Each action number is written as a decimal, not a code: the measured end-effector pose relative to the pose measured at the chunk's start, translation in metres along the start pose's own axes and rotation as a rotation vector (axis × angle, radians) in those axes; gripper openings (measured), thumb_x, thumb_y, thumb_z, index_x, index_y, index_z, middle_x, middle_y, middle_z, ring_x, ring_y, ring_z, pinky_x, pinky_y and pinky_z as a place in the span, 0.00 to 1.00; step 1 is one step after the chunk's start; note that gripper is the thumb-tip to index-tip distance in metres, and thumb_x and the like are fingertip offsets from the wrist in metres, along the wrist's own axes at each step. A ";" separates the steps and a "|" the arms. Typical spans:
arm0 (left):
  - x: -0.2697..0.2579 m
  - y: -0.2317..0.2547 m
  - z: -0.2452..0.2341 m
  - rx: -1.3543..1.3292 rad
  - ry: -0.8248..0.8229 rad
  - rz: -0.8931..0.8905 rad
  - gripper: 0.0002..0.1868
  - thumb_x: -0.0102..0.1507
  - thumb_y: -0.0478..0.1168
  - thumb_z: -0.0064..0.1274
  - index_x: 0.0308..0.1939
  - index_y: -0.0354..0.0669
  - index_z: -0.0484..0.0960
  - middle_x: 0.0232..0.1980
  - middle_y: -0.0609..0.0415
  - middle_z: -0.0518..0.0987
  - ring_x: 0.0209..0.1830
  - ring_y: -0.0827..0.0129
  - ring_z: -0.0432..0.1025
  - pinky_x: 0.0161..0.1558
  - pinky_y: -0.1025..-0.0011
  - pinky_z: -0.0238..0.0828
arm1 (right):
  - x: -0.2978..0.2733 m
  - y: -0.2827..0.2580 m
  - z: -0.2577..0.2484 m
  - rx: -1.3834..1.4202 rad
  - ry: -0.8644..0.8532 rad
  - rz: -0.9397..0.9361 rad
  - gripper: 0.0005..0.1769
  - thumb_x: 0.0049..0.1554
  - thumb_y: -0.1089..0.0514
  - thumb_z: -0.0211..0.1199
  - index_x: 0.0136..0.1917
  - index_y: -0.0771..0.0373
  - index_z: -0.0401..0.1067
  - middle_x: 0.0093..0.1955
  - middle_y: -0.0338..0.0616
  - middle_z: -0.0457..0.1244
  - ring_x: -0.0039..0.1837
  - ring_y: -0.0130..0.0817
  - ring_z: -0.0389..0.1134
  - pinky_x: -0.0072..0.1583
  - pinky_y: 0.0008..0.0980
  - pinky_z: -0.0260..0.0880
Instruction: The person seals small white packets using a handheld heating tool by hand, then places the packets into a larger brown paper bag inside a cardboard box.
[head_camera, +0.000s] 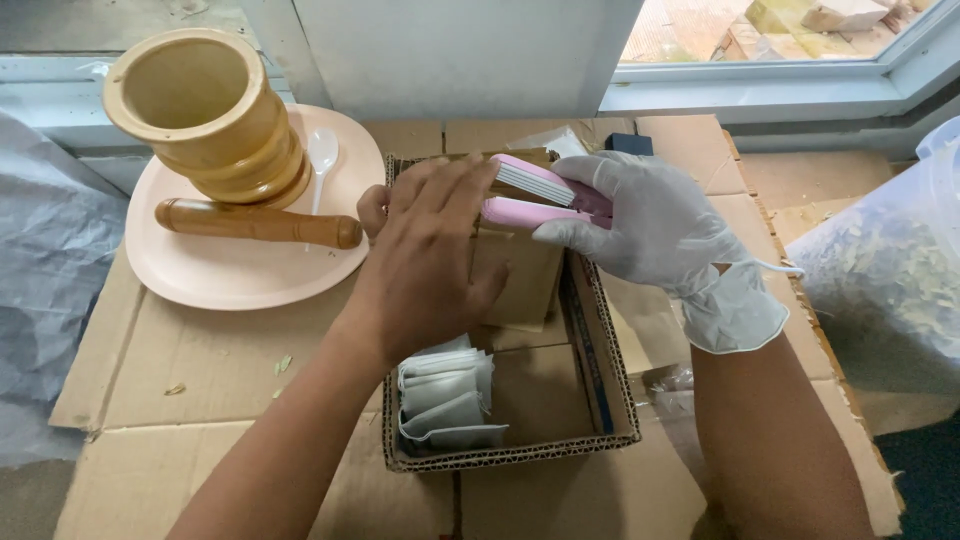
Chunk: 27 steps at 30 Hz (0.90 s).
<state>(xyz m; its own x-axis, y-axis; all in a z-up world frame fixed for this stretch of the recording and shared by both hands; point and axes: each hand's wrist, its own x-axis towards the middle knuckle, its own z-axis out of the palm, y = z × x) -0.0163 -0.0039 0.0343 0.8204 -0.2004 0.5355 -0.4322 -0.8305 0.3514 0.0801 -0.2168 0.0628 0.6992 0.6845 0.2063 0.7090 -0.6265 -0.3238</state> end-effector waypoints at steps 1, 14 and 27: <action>0.000 0.002 -0.001 0.000 0.002 0.000 0.41 0.53 0.43 0.63 0.67 0.32 0.65 0.66 0.40 0.69 0.66 0.45 0.58 0.66 0.50 0.56 | -0.001 -0.001 0.000 -0.001 0.000 -0.001 0.31 0.53 0.28 0.57 0.54 0.55 0.71 0.35 0.36 0.62 0.37 0.36 0.61 0.42 0.38 0.59; -0.006 0.001 0.008 0.172 -0.183 0.074 0.53 0.63 0.72 0.39 0.77 0.35 0.48 0.80 0.41 0.50 0.81 0.53 0.42 0.75 0.47 0.25 | -0.003 -0.013 -0.004 0.004 -0.061 0.139 0.30 0.51 0.34 0.64 0.60 0.51 0.72 0.38 0.33 0.67 0.40 0.32 0.66 0.45 0.34 0.65; -0.006 -0.004 0.013 0.241 -0.205 0.056 0.55 0.60 0.70 0.48 0.76 0.33 0.48 0.80 0.39 0.50 0.81 0.53 0.42 0.76 0.48 0.26 | 0.004 -0.010 -0.001 -0.140 -0.186 0.151 0.39 0.51 0.28 0.60 0.69 0.50 0.67 0.47 0.41 0.67 0.49 0.44 0.67 0.52 0.44 0.65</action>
<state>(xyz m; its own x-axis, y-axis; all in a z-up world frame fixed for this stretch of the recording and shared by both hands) -0.0146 -0.0061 0.0191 0.8670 -0.3291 0.3742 -0.3975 -0.9095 0.1212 0.0757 -0.2082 0.0681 0.7782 0.6279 -0.0114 0.6129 -0.7634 -0.2041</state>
